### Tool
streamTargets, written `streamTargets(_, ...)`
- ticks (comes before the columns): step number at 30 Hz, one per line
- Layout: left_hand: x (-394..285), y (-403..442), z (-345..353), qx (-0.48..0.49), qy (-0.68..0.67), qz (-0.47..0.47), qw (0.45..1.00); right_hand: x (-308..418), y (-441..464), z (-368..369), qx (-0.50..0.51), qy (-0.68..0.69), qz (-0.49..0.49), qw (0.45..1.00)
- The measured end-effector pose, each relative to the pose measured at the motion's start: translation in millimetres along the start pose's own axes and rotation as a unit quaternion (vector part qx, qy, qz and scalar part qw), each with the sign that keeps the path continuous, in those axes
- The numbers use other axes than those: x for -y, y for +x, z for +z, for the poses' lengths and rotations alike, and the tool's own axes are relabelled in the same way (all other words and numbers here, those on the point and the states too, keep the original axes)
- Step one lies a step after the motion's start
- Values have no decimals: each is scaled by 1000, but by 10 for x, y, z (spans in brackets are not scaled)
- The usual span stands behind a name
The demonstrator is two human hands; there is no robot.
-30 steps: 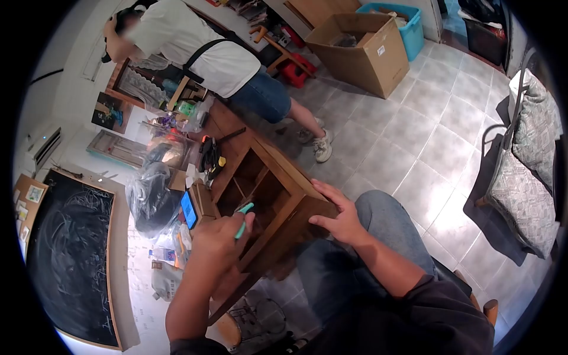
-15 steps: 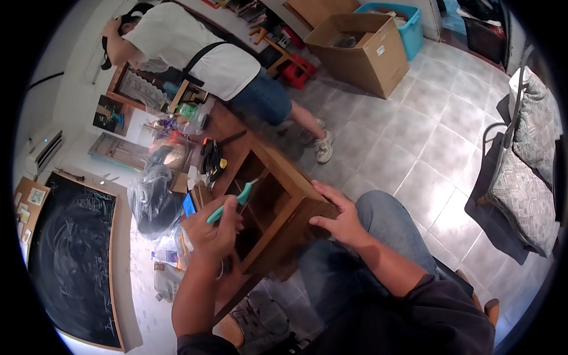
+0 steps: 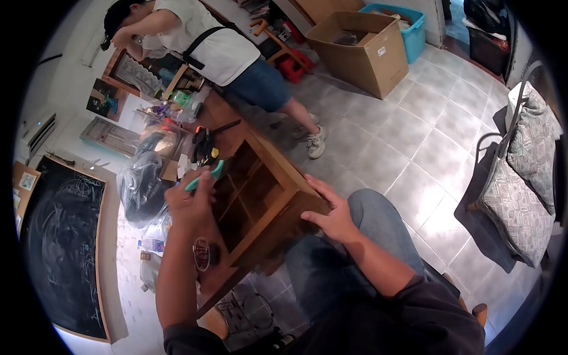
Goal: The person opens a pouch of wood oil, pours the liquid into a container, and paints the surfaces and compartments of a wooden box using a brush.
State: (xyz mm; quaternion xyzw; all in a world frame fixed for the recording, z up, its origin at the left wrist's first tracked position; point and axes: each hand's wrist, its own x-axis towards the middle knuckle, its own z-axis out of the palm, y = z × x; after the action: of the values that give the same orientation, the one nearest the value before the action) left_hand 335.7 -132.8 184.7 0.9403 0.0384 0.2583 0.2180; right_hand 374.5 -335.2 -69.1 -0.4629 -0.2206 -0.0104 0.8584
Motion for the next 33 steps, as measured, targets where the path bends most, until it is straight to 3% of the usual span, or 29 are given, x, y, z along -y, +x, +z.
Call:
streamTargets(2, 100, 39, 103, 53, 21, 49, 997, -11, -4, 6, 1, 9, 0, 1000)
streamTargets(7, 225, 168, -191, -10, 150, 83, 985, -29, 1, -11, 3, 2, 11, 1000)
streamTargets(10, -29, 90, -522, 45, 15, -57, 997, -22, 9, -4, 0, 8, 20, 1000)
streamTargets(11, -37, 38, -589, 40, 18, -64, 997, -18, 11, 7, 7, 11, 23, 1000)
streamTargets(13, -36, -63, -696, 141, -95, -74, 983, -5, 10, 18, -9, 28, 18, 999)
streamTargets(15, -77, -167, -656, 152, -103, -105, 977, -15, 4, 16, 0, 31, 21, 999)
streamTargets(17, -37, -241, -575, 169, 5, -37, 985, -31, 9, 12, 2, 48, 17, 999)
streamTargets(19, 5, -295, -560, 163, 9, -44, 986, -40, 11, 13, 7, 50, 14, 999)
streamTargets(21, 14, -349, -568, 46, 52, -10, 998, -41, 17, 1, 8, 52, 9, 999)
streamTargets(25, -162, -343, -571, 30, -81, -70, 994, -52, 24, -10, 10, 44, 2, 999)
streamTargets(27, -307, -261, -396, 94, -53, -63, 992, -48, -1, 23, 11, 54, 8, 998)
streamTargets(28, -317, -192, -337, 160, -46, 4, 986, -34, 5, 28, 7, 65, 13, 998)
streamTargets(29, -290, -129, -310, 159, -47, 1, 986, -26, 6, 28, 2, 77, 19, 997)
streamTargets(31, -271, -27, -243, 197, 39, 113, 973, -18, 6, 12, 7, 61, 20, 998)
streamTargets(33, -404, 40, -358, 206, 95, 91, 970, -12, 26, -11, 6, 46, 15, 999)
